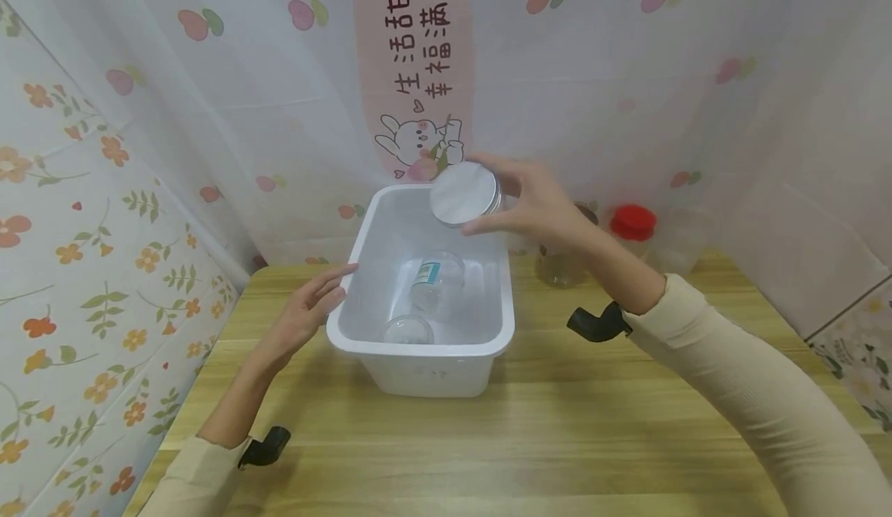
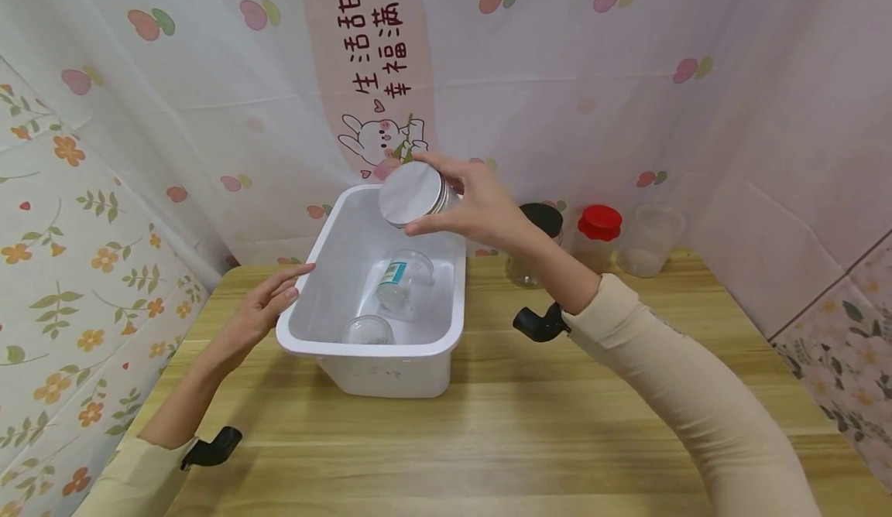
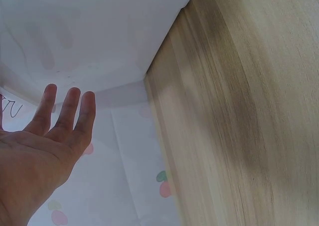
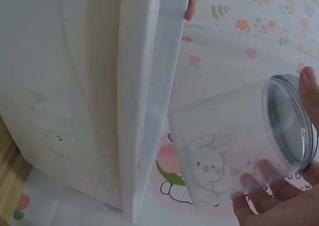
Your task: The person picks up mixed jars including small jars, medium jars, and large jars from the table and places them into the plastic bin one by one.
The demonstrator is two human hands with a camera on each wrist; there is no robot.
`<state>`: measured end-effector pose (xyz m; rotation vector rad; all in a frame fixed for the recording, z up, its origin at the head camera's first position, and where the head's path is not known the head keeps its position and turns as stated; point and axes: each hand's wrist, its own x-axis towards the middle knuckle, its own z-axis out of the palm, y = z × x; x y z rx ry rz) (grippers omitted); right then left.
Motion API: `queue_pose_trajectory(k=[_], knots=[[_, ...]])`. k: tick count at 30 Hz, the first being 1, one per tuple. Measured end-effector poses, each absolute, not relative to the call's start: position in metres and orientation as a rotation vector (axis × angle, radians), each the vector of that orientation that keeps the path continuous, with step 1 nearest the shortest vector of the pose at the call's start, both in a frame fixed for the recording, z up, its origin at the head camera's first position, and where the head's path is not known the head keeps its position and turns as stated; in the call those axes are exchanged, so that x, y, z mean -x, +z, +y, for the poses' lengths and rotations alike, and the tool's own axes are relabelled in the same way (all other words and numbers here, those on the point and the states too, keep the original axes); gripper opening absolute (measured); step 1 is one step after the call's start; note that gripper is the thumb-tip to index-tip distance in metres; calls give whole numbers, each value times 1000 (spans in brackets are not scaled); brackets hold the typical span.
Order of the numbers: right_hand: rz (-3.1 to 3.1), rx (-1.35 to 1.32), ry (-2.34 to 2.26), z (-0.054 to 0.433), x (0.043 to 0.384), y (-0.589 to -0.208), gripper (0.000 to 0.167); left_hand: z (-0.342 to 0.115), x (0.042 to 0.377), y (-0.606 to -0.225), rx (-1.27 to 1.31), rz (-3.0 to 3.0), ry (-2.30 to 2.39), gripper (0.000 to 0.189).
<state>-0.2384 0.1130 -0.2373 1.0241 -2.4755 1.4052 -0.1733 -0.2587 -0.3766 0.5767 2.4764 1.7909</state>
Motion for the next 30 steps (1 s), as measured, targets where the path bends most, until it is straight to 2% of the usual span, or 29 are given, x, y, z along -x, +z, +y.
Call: queue_pose_trajectory(k=[6,16,22,30], knots=[[-2507,-1095,1232,99,242,-238,91,-258,172,-376,-570,2479,1782,46],[-2627,-1205,1226,82,248,-241,88,-258,171,-376,-570,2485,1786,46],[-2774,-1182,1096,77,245,-245,99,-258,171,-376,-555,2493,1777,46],[-2801,-1306,1076,71,240,-249,96,-257,172,-377,-565,2496,1783,45]])
